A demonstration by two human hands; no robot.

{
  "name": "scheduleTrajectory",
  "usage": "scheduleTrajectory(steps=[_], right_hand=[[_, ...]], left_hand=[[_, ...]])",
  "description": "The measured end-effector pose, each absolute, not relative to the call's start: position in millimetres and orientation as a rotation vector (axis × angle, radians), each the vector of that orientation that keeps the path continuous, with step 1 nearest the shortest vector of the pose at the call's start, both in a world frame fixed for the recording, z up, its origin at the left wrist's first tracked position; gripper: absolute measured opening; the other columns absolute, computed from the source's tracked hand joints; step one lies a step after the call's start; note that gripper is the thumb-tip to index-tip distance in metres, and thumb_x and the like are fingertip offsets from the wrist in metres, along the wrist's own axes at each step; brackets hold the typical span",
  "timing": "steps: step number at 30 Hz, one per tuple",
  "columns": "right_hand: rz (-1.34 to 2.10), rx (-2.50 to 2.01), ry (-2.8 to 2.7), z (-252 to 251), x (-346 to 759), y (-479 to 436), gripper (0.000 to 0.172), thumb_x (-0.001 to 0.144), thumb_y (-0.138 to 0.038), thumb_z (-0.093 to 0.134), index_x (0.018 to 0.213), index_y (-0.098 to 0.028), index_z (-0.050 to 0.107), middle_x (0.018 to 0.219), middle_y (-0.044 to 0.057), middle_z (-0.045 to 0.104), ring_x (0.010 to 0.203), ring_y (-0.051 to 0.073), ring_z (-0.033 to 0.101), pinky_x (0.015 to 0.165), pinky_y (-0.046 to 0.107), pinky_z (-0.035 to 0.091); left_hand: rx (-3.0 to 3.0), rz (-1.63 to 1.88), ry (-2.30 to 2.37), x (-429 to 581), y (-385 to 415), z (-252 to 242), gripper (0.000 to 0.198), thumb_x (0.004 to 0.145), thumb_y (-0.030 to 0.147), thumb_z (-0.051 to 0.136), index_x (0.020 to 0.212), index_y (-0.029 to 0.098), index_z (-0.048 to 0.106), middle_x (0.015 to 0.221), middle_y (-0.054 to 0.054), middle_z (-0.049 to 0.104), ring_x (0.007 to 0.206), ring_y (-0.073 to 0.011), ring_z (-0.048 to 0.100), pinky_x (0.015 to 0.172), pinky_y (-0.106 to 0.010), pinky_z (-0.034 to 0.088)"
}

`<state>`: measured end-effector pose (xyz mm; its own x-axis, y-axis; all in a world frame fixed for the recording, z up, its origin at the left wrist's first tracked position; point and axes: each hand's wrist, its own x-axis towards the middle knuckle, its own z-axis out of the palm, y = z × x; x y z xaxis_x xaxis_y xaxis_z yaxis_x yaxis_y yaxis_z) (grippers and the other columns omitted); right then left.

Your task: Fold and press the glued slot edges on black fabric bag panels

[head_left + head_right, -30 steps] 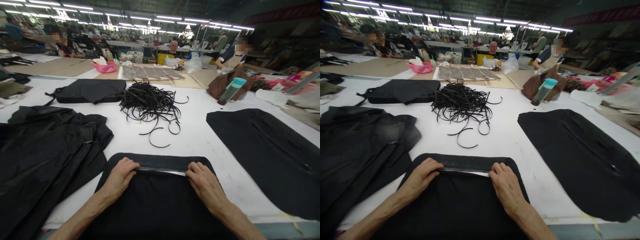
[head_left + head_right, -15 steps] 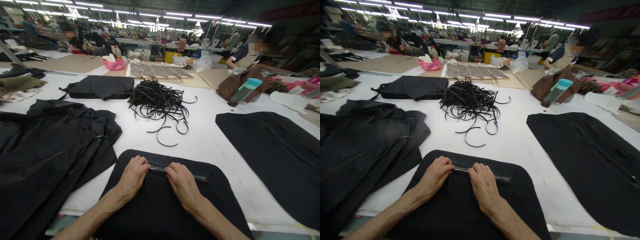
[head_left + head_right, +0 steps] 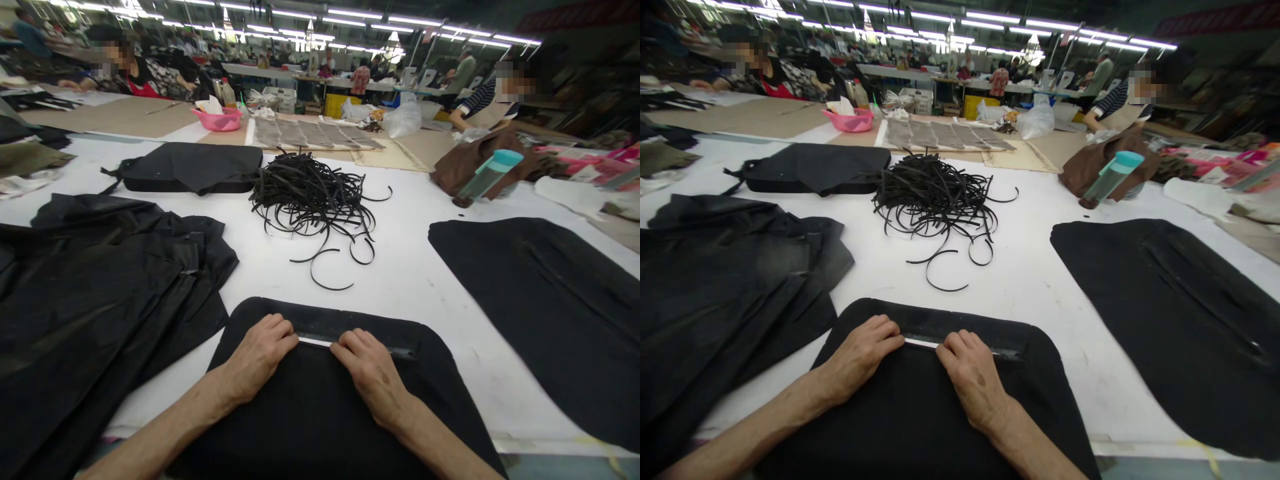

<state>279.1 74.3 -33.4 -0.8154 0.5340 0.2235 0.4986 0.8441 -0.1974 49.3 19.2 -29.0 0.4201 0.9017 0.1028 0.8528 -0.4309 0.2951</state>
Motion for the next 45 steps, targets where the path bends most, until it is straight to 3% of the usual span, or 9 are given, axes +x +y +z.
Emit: scheduleTrajectory(steps=[13,21,30,38,45], right_hand=[[0.064,-0.662,-2.818,-35,284,73,0.021,0.090,-0.011,0.041,0.104,-0.013,0.057,0.084,0.007,0.054,0.075,0.018,0.045,0.067,0.032,0.036],[-0.059,-0.657,-2.909,-38,286,72,0.019,0.087,-0.011,0.046,0.103,-0.012,0.056,0.085,0.006,0.053,0.073,0.019,0.043,0.064,0.033,0.034],[-0.171,-0.643,-2.999,-25,279,69,0.035,0.085,-0.015,0.052,0.120,-0.017,0.047,0.088,0.004,0.052,0.076,0.019,0.044,0.066,0.034,0.033],[-0.172,-0.530,-2.997,-33,295,75,0.024,0.088,-0.012,0.045,0.111,-0.011,0.052,0.088,0.006,0.054,0.077,0.019,0.045,0.068,0.034,0.037],[-0.195,-0.582,-2.978,-29,328,79,0.024,0.088,-0.007,0.039,0.104,-0.009,0.056,0.087,0.008,0.056,0.077,0.019,0.048,0.069,0.033,0.041]], left_hand=[[2.867,0.163,1.358,45,18,-26,0.022,0.086,0.005,0.038,0.100,0.012,0.054,0.085,-0.006,0.054,0.077,-0.0179,0.046,0.071,-0.032,0.042],[2.995,0.064,1.277,44,11,-26,0.030,0.085,0.005,0.038,0.112,0.009,0.051,0.097,-0.011,0.057,0.088,-0.0208,0.050,0.079,-0.035,0.042],[2.995,-0.124,1.373,46,7,-31,0.040,0.084,0.009,0.041,0.123,0.011,0.043,0.105,-0.010,0.057,0.092,-0.0221,0.050,0.083,-0.036,0.040],[3.005,-0.187,1.520,63,9,-37,0.049,0.084,0.010,0.039,0.131,0.022,0.036,0.094,-0.007,0.057,0.085,-0.0222,0.051,0.075,-0.036,0.040],[3.043,-0.105,1.450,46,1,-37,0.048,0.078,0.003,0.041,0.125,0.013,0.043,0.102,-0.008,0.057,0.092,-0.0224,0.051,0.085,-0.037,0.040]])
